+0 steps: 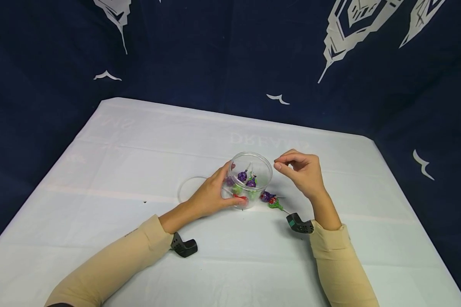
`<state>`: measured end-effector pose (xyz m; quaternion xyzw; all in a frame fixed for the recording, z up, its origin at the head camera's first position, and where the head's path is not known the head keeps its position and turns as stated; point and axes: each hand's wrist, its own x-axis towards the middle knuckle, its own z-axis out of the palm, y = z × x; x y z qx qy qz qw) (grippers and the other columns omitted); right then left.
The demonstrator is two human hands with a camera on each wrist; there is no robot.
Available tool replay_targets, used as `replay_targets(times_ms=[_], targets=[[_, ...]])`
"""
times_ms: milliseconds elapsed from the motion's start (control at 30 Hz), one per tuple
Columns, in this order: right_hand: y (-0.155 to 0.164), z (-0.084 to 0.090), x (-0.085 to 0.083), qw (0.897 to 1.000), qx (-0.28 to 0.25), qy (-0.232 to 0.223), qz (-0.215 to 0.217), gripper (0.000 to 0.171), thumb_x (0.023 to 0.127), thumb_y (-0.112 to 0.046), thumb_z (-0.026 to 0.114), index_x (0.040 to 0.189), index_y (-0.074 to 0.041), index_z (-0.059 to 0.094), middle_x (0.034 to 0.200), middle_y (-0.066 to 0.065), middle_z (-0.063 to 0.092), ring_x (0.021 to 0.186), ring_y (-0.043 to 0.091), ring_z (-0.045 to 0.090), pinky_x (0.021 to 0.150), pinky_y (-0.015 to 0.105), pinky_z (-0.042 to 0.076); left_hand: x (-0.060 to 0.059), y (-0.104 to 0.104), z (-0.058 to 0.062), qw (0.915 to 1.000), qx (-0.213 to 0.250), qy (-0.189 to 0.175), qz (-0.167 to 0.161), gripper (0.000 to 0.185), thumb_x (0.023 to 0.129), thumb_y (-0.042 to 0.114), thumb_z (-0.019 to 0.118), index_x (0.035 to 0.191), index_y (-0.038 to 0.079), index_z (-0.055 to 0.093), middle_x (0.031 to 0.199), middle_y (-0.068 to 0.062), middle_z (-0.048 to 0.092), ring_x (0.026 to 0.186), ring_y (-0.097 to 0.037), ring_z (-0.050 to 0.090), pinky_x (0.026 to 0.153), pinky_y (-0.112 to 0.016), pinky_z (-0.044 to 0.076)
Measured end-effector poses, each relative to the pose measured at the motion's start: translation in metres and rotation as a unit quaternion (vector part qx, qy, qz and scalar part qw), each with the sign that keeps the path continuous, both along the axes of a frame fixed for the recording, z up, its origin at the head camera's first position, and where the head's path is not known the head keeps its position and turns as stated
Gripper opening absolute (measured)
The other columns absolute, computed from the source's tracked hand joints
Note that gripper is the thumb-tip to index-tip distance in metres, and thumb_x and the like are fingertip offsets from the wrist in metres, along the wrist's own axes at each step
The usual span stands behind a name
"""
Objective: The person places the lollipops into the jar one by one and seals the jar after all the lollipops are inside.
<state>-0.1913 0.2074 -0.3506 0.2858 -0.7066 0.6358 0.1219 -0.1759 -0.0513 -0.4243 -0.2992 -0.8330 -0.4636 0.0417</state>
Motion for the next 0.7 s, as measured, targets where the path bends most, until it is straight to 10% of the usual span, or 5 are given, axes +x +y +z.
replay_targets(times_ms=[700], targets=[[0.0038,-0.002,0.0014,1.0,0.003,-0.015,-0.011,0.017,0.081,0.015,0.071,0.084,-0.001,0.076,0.084,0.003,0.071,0.083,0.016,0.061,0.073,0.023,0.051,0.0001,0.0009,-0.0005,1.0,-0.001,0.0,-0.001,0.108,0.076,0.038,0.086,0.156,0.006,0.021,0.148,-0.016,0.043,0.131,-0.028,0.048,0.11,-0.042,0.037]])
